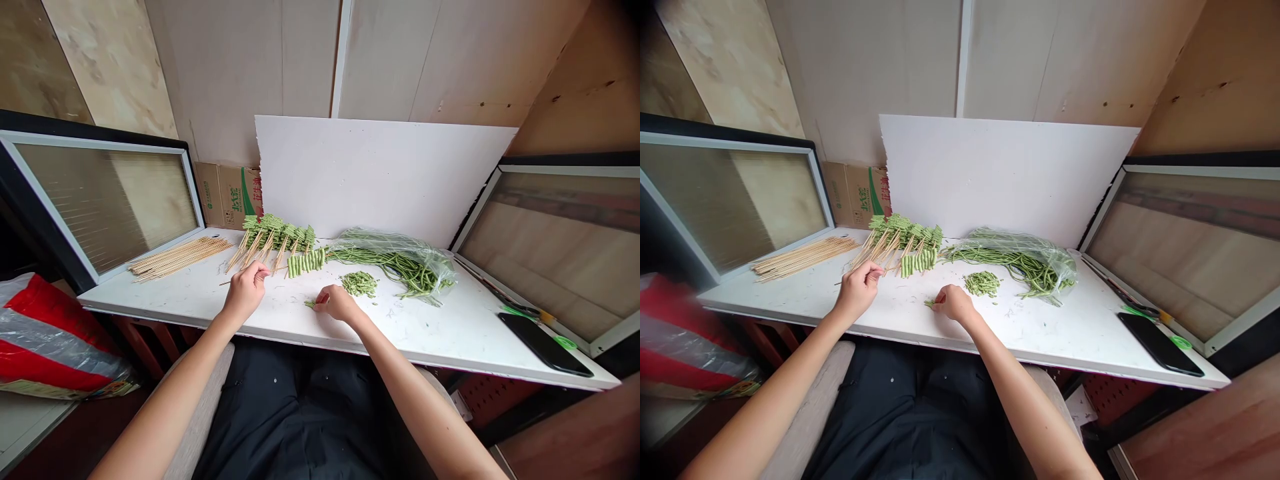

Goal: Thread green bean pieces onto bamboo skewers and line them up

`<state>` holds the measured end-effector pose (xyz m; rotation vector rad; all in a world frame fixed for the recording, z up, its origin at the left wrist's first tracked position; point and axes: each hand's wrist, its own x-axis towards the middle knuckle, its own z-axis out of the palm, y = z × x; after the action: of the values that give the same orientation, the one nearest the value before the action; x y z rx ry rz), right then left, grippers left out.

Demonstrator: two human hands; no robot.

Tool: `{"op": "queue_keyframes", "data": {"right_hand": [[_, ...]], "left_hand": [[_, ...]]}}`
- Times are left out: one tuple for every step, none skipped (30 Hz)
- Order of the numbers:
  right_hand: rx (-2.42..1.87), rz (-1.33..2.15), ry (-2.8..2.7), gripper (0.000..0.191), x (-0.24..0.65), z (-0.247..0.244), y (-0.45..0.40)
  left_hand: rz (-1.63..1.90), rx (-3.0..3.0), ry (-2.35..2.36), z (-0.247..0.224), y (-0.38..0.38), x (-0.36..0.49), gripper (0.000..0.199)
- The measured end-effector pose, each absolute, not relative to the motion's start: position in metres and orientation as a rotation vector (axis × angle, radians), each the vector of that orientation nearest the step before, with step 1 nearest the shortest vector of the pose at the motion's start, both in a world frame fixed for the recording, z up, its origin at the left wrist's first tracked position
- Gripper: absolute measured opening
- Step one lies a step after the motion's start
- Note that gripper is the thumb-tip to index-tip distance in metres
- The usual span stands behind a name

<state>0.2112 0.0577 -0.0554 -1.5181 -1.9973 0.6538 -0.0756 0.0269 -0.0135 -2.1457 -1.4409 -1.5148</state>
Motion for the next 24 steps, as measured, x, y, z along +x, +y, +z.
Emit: {"op": "queue_keyframes", "data": {"right_hand": [[-1.505, 0.672, -1.987, 0.013, 0.212, -0.054, 0.058], [-1.485, 0.688, -1.967, 0.013, 0.213, -0.052, 0.058], [-1.460, 0.701, -1.937, 0.013, 0.215, -0.050, 0.059], [-1.432, 0.712, -1.900, 0.014, 0.217, -0.047, 0.060], [-1.400, 0.721, -1.860, 0.013, 0.219, -0.044, 0.060], [-1.366, 0.729, -1.822, 0.012, 0.222, -0.040, 0.061], [-1.330, 0.741, -1.787, 0.012, 0.226, -0.036, 0.062], [-1.292, 0.767, -1.751, 0.014, 0.229, -0.031, 0.062], [-1.253, 0.812, -1.710, 0.018, 0.233, -0.026, 0.062], [-1.212, 0.875, -1.660, 0.024, 0.237, -0.020, 0.062], [-1.170, 0.954, -1.601, 0.030, 0.240, -0.016, 0.062], [-1.124, 1.041, -1.535, 0.036, 0.243, -0.011, 0.061], [-1.075, 1.124, -1.471, 0.041, 0.245, -0.007, 0.061], [-1.023, 1.192, -1.415, 0.044, 0.247, -0.004, 0.060], [-0.970, 1.244, -1.371, 0.046, 0.248, -0.001, 0.059], [-0.923, 1.281, -1.335, 0.047, 0.248, 0.001, 0.059], [-0.883, 1.307, -1.307, 0.047, 0.248, 0.002, 0.058], [-0.851, 1.326, -1.283, 0.048, 0.248, 0.003, 0.058], [-0.824, 1.345, -1.261, 0.047, 0.247, 0.004, 0.058], [-0.796, 1.363, -1.240, 0.047, 0.246, 0.004, 0.057], [-0.769, 1.383, -1.220, 0.046, 0.245, 0.004, 0.057], [-0.742, 1.402, -1.200, 0.044, 0.244, 0.004, 0.056], [-0.717, 1.418, -1.181, 0.043, 0.243, 0.005, 0.056], [-0.698, 1.429, -1.165, 0.041, 0.242, 0.005, 0.055]], "left_hand": [[-1.506, -2.149, -1.444, -0.014, 0.027, -0.076, 0.018], [-1.498, -2.151, -1.447, -0.015, 0.027, -0.076, 0.017], [-1.489, -2.155, -1.449, -0.015, 0.028, -0.076, 0.017], [-1.481, -2.159, -1.449, -0.015, 0.028, -0.077, 0.017], [-1.475, -2.161, -1.447, -0.016, 0.028, -0.077, 0.017], [-1.469, -2.164, -1.445, -0.016, 0.029, -0.078, 0.016], [-1.461, -2.167, -1.445, -0.016, 0.029, -0.078, 0.016], [-1.453, -2.169, -1.446, -0.016, 0.029, -0.078, 0.016], [-1.447, -2.170, -1.448, -0.016, 0.030, -0.079, 0.016], [-1.441, -2.172, -1.451, -0.016, 0.030, -0.079, 0.016], [-1.436, -2.174, -1.453, -0.017, 0.030, -0.079, 0.016], [-1.432, -2.177, -1.456, -0.017, 0.030, -0.078, 0.016], [-1.430, -2.178, -1.458, -0.017, 0.030, -0.078, 0.016], [-1.429, -2.179, -1.460, -0.017, 0.029, -0.078, 0.016], [-1.426, -2.181, -1.459, -0.017, 0.029, -0.077, 0.016], [-1.424, -2.182, -1.454, -0.017, 0.029, -0.077, 0.016], [-1.422, -2.185, -1.446, -0.017, 0.029, -0.076, 0.016], [-1.421, -2.188, -1.436, -0.017, 0.029, -0.075, 0.017], [-1.418, -2.193, -1.425, -0.017, 0.028, -0.075, 0.017], [-1.414, -2.196, -1.416, -0.018, 0.028, -0.074, 0.017], [-1.410, -2.199, -1.409, -0.018, 0.028, -0.074, 0.017], [-1.406, -2.201, -1.404, -0.018, 0.028, -0.073, 0.018], [-1.403, -2.203, -1.400, -0.018, 0.028, -0.073, 0.018], [-1.400, -2.205, -1.397, -0.018, 0.027, -0.073, 0.018]]}}
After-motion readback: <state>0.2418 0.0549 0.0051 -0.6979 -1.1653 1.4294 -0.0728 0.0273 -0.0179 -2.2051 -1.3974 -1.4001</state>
